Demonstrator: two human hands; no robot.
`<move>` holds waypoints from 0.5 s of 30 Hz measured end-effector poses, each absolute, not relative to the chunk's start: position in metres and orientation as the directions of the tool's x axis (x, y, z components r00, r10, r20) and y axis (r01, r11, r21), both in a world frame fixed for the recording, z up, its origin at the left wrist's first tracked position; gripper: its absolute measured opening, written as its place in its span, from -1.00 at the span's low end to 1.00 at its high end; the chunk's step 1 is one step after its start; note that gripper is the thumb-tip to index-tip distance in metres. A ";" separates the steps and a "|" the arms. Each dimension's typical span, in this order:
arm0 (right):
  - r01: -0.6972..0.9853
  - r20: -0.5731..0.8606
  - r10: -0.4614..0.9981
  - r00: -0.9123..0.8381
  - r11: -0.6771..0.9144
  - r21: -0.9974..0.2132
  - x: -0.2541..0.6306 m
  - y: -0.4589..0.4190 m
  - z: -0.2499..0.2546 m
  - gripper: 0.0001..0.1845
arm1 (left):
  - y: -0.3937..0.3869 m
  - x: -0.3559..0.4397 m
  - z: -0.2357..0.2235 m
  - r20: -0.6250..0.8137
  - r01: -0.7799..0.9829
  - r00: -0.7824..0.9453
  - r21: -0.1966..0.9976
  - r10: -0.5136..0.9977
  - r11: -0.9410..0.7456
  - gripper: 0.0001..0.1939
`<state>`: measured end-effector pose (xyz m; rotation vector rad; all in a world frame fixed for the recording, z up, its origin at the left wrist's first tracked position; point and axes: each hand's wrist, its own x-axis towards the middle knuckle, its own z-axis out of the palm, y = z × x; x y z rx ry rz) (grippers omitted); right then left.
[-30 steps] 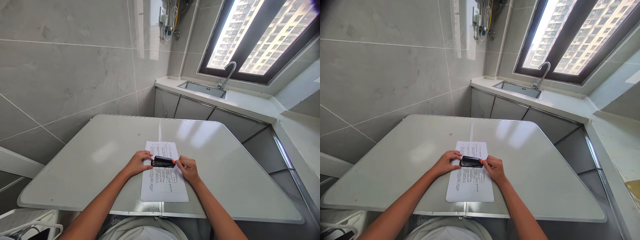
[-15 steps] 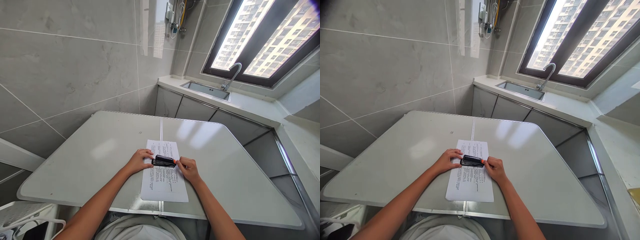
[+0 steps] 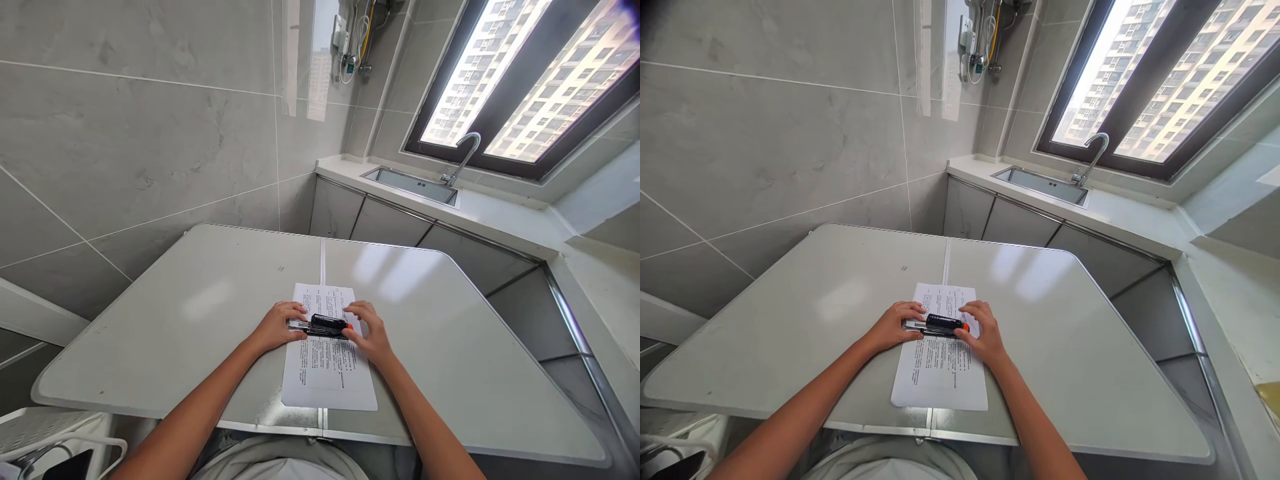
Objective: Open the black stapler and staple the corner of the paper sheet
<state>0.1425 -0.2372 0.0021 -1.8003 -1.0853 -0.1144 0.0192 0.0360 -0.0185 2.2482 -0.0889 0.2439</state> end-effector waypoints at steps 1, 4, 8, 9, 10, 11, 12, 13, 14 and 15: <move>0.706 0.469 0.670 0.576 -0.118 -0.698 0.142 -0.231 0.006 -0.51 | 0.036 0.019 -0.019 0.210 -0.153 0.978 0.761 0.015 -0.630 -0.64; 0.673 0.326 0.802 0.501 -0.123 -0.730 0.140 -0.215 0.011 -0.41 | 0.037 0.017 -0.016 0.190 -0.147 0.982 0.793 0.011 -0.591 -0.60; 0.586 0.226 0.838 0.496 -0.132 -0.799 0.135 -0.209 0.016 -0.69 | 0.039 0.009 0.001 0.150 -0.111 0.986 0.920 0.076 -0.376 -0.24; 0.577 0.245 0.813 0.529 -0.132 -0.806 0.133 -0.209 0.018 -0.70 | 0.039 0.008 0.006 0.163 -0.125 0.978 0.959 0.131 -0.255 -0.23; 0.583 0.287 0.773 0.566 -0.128 -0.802 0.129 -0.210 0.020 -0.69 | 0.039 0.007 0.010 0.172 -0.155 0.964 0.983 0.204 -0.100 -0.29; 0.608 0.348 0.728 0.590 -0.118 -0.785 0.126 -0.209 0.023 -0.67 | 0.039 0.006 0.013 0.159 -0.188 0.947 0.979 0.278 0.081 -0.38; 0.658 0.424 0.688 0.589 -0.103 -0.746 0.121 -0.208 0.026 -0.64 | 0.039 0.007 0.014 0.113 -0.211 0.936 0.939 0.335 0.272 -0.46; 0.729 0.510 0.656 0.556 -0.091 -0.678 0.116 -0.206 0.029 -0.61 | 0.039 0.008 0.014 0.043 -0.213 0.933 0.868 0.358 0.449 -0.49; 0.811 0.593 0.639 0.489 -0.082 -0.580 0.112 -0.203 0.032 -0.57 | 0.039 0.010 0.013 -0.034 -0.189 0.939 0.780 0.341 0.597 -0.49; 0.886 0.660 0.640 0.394 -0.075 -0.457 0.107 -0.199 0.034 -0.52 | 0.039 0.012 0.011 -0.100 -0.144 0.951 0.691 0.291 0.708 -0.47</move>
